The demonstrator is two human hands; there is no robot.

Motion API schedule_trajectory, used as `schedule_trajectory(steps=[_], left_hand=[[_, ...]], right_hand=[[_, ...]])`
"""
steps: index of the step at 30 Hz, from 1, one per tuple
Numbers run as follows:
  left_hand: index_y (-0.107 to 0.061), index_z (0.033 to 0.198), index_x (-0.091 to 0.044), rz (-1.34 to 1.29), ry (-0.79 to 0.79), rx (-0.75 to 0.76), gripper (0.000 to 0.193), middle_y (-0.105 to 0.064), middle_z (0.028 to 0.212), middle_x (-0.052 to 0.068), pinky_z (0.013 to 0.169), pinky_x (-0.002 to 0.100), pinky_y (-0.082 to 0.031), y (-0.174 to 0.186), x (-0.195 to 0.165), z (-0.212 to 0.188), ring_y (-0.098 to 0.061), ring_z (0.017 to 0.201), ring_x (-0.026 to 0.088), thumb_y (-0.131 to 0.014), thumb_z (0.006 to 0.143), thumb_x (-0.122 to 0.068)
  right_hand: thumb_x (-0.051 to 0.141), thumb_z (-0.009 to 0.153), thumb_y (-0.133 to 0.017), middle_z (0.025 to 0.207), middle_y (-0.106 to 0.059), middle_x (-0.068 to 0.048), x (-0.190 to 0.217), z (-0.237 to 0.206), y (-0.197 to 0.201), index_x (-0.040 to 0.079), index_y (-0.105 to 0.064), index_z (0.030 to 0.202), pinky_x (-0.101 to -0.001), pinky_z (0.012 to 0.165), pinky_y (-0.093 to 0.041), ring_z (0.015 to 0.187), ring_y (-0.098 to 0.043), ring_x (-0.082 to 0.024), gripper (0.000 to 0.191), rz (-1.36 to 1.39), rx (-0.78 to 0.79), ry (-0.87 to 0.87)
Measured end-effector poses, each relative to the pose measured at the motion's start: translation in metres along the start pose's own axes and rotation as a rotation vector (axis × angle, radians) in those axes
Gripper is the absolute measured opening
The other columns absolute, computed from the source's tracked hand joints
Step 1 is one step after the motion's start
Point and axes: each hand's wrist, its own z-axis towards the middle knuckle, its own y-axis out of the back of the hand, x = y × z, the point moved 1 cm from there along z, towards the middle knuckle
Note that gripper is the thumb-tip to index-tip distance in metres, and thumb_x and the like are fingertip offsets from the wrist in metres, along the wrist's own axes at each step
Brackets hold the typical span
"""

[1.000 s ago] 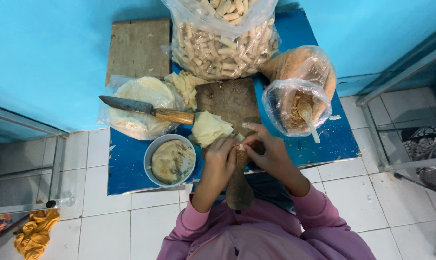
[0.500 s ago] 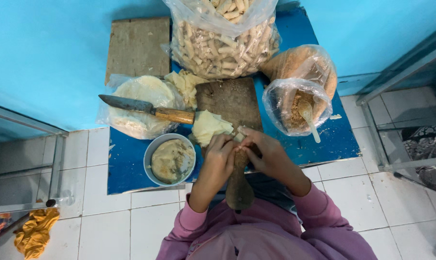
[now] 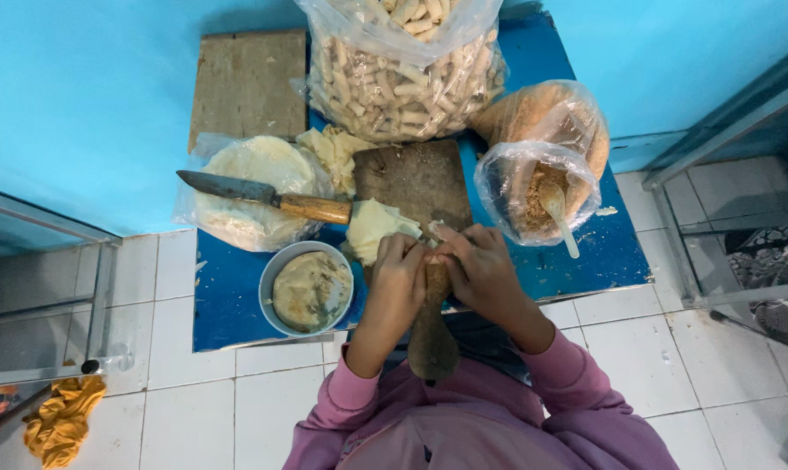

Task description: The person sits at a small blue table and folds triangular pastry wrappers around a brown filling, pinching them closed into filled rolls one at a time. They take filling from a plastic bag with a spoon, fold the wrappers by hand on a wooden board, and place finished rolls into a large plastic bag of completed pastries.

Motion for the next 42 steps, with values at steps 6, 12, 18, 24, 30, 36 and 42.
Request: schedule_trajectory(steps=[6,12,18,24,30,36,42], left_hand=[[-0.065,0.098,0.005,0.004,0.022,0.036,0.008,-0.059,0.097,0.020,0.084,0.047,-0.048,-0.004,0.006,0.001,-0.057,0.099,0.039,-0.063,0.091,0.002],[-0.064,0.102,0.005,0.001,0.001,0.045,0.011,-0.061,0.100,0.020,0.088,0.047,-0.048,-0.003,0.007,0.001,-0.057,0.102,0.040,-0.062,0.092,0.003],[-0.066,0.106,0.006,0.155,-0.008,0.017,0.023,-0.057,0.110,0.019,0.089,0.047,-0.048,-0.010,0.003,0.003,-0.054,0.106,0.039,-0.064,0.083,0.003],[-0.068,0.108,0.002,0.185,0.025,-0.083,0.025,-0.058,0.117,0.018,0.087,0.047,-0.047,-0.014,0.004,0.006,-0.053,0.107,0.040,-0.064,0.084,0.005],[-0.070,0.117,-0.001,0.040,0.048,-0.194,0.027,-0.059,0.116,0.015,0.090,0.045,-0.047,-0.007,-0.003,0.001,-0.055,0.105,0.037,-0.062,0.091,0.003],[-0.062,0.128,-0.002,-0.092,0.021,-0.192,0.036,-0.057,0.120,0.017,0.094,0.043,-0.047,0.003,-0.019,-0.002,-0.057,0.111,0.036,-0.070,0.093,-0.007],[-0.056,0.135,-0.003,-0.245,0.046,-0.127,0.049,-0.059,0.124,0.017,0.092,0.040,-0.051,0.004,-0.025,-0.006,-0.060,0.108,0.033,-0.076,0.090,-0.010]], right_hand=[[0.011,0.092,-0.074,0.101,-0.068,-0.005,0.006,-0.001,-0.001,0.002,-0.056,0.138,-0.0443,0.092,-0.043,0.098,-0.059,-0.027,0.050,-0.023,-0.019,0.033],[0.008,0.092,-0.070,0.097,-0.069,-0.003,0.002,0.001,-0.002,0.000,-0.057,0.138,-0.0474,0.093,-0.043,0.098,-0.058,-0.027,0.048,-0.148,0.027,0.056],[0.006,0.096,-0.069,0.099,-0.069,-0.006,0.001,-0.005,-0.010,-0.001,-0.059,0.137,-0.0470,0.094,-0.043,0.101,-0.058,-0.025,0.043,-0.161,-0.050,0.048],[0.009,0.090,-0.070,0.106,-0.071,-0.007,0.001,-0.004,-0.015,0.000,-0.060,0.135,-0.0489,0.097,-0.045,0.104,-0.060,-0.025,0.046,-0.290,-0.010,0.075],[0.004,0.086,-0.075,0.102,-0.075,-0.006,-0.017,0.012,-0.013,0.002,-0.057,0.140,-0.0435,0.094,-0.045,0.100,-0.063,-0.028,0.056,-0.028,0.036,-0.102],[0.000,0.089,-0.076,0.108,-0.076,-0.007,-0.023,0.000,0.001,0.003,-0.041,0.153,-0.0247,0.092,-0.052,0.101,-0.070,-0.011,0.073,0.706,0.041,-0.542],[-0.003,0.093,-0.069,0.107,-0.075,-0.007,-0.016,-0.012,0.014,0.004,-0.034,0.162,-0.0273,0.090,-0.055,0.102,-0.069,-0.011,0.078,1.144,0.177,-0.688]])
